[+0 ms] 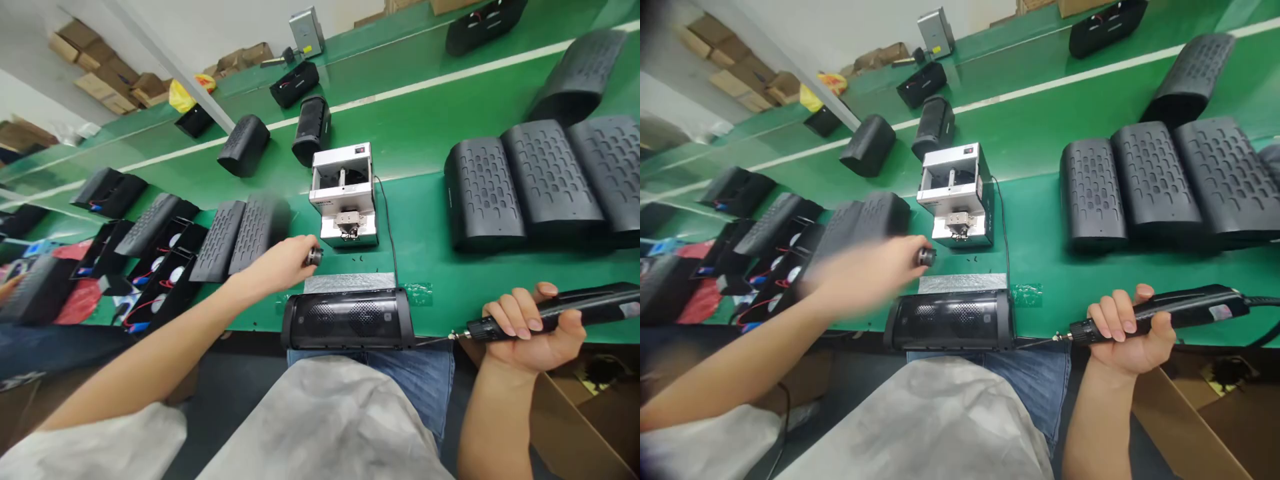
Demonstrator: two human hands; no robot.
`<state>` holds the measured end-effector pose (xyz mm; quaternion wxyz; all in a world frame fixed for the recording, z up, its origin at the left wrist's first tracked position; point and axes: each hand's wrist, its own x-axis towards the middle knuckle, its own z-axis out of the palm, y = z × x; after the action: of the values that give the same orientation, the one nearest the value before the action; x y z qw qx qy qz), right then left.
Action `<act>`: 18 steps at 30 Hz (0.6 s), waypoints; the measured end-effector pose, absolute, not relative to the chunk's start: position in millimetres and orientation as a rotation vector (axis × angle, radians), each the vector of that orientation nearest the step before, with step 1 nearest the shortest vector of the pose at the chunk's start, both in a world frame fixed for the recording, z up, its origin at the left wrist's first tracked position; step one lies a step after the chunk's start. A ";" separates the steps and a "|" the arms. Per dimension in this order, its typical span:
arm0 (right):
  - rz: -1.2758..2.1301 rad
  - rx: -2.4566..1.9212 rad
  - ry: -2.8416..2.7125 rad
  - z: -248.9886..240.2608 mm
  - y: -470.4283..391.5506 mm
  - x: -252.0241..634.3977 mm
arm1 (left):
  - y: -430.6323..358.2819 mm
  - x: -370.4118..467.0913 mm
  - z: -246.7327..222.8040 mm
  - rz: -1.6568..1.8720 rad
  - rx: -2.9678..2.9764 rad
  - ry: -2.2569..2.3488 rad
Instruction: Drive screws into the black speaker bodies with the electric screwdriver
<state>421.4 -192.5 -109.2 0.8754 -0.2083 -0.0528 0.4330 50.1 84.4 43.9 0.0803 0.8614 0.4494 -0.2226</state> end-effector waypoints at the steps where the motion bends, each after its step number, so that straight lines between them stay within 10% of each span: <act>1: 0.907 -0.441 -0.122 -107.2 -191.6 419.8 | 75.5 54.5 41.0 -0.666 2.618 1.262; 18: 0.826 -0.710 -0.059 -79.6 -186.3 402.9 | 60.6 131.0 18.6 -0.557 2.771 0.333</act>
<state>402.9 -186.3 -79.6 0.8550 -0.3378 -0.0283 0.3926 131.0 60.6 18.6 0.1473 0.9631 0.1156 -0.1934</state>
